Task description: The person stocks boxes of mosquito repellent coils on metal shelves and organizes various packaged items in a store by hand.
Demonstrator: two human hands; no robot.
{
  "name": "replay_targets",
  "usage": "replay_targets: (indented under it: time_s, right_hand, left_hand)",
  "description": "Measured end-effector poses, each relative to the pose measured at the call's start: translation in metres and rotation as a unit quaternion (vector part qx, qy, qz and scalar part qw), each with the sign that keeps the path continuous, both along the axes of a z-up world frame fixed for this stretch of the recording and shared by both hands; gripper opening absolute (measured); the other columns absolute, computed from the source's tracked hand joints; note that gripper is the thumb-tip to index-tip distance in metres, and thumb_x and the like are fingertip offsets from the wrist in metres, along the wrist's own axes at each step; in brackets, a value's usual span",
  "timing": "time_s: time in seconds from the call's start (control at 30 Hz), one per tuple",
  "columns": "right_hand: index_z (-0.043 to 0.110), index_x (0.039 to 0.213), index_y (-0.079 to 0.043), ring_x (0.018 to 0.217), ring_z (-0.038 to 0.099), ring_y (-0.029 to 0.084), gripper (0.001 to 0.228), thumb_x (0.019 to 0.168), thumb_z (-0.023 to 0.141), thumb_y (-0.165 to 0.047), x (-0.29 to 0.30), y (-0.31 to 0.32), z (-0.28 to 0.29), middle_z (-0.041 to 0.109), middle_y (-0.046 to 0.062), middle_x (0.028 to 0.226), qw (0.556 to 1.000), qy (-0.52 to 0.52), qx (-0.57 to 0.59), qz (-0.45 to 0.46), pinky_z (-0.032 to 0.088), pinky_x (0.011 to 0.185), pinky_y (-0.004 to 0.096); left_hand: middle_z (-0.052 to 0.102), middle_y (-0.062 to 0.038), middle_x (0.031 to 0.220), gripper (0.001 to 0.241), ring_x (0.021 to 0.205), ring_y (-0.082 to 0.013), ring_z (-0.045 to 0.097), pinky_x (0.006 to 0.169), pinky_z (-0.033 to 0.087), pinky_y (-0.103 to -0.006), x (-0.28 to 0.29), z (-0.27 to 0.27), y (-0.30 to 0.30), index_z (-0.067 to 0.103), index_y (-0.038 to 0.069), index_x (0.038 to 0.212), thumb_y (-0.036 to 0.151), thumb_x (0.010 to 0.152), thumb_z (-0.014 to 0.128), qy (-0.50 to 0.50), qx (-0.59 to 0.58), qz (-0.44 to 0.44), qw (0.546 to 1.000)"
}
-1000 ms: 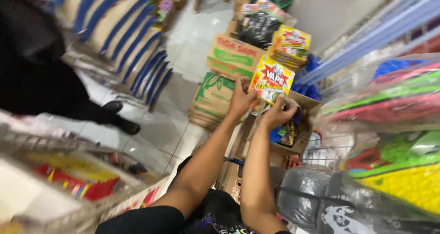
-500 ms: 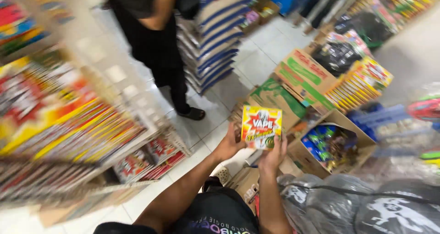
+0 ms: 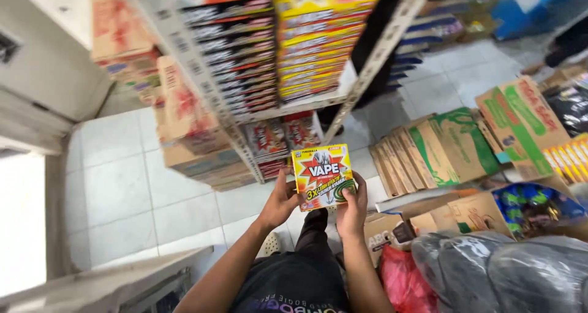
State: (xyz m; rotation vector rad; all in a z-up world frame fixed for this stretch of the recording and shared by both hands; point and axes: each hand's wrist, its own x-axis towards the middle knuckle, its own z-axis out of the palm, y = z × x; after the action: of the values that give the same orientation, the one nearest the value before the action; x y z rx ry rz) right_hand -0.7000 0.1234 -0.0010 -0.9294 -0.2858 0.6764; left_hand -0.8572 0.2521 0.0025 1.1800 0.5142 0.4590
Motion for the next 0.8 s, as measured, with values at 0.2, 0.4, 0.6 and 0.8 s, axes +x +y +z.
replay_targets:
  time_s: [0.2, 0.4, 0.6, 0.8]
  right_hand:
    - [0.031, 0.156, -0.001, 0.132, 0.052, 0.025, 0.083, 0.086, 0.075, -0.014, -0.028, 0.006, 0.082, 0.053, 0.013, 0.142, 0.989, -0.051, 0.099, 0.094, 0.041, 0.115, 0.043]
    - [0.038, 0.15, -0.003, 0.127, 0.051, 0.021, 0.072, 0.1, 0.083, -0.028, 0.004, 0.042, 0.16, 0.049, 0.01, 0.135, 0.966, -0.196, 0.167, 0.007, 0.042, 0.113, 0.039]
    - [0.035, 0.157, -0.004, 0.137, 0.057, 0.024, 0.072, 0.104, 0.075, -0.03, 0.026, 0.077, 0.241, 0.053, 0.013, 0.148, 0.959, -0.184, 0.217, 0.01, 0.052, 0.115, 0.041]
    - [0.027, 0.157, -0.013, 0.126, 0.065, 0.025, 0.069, 0.103, 0.069, -0.016, 0.06, 0.103, 0.286, 0.056, 0.014, 0.145, 0.962, -0.196, 0.19, 0.027, 0.061, 0.102, 0.041]
  left_hand:
    - [0.063, -0.019, 0.132, 0.061, 0.116, -0.0224, 0.065, 0.094, 0.055, -0.0372, -0.041, 0.071, 0.001, 0.027, 0.007, 0.145, 0.009, 0.097, 0.065, -0.111, 0.006, 0.035, 0.993]
    - [0.061, -0.021, 0.134, 0.069, 0.118, -0.0227, 0.065, 0.094, 0.057, -0.0356, -0.002, 0.149, 0.034, 0.021, 0.007, 0.152, 0.011, 0.1, 0.066, -0.176, 0.108, 0.051, 0.977]
    - [0.059, -0.023, 0.134, 0.073, 0.11, -0.0243, 0.066, 0.084, 0.06, -0.035, 0.064, 0.225, 0.04, 0.019, 0.007, 0.149, 0.006, 0.095, 0.068, -0.248, 0.042, 0.112, 0.961]
    - [0.057, -0.024, 0.138, 0.064, 0.125, -0.0243, 0.063, 0.097, 0.062, -0.0377, 0.11, 0.252, 0.063, 0.022, 0.006, 0.15, 0.006, 0.104, 0.066, -0.342, 0.108, 0.16, 0.92]
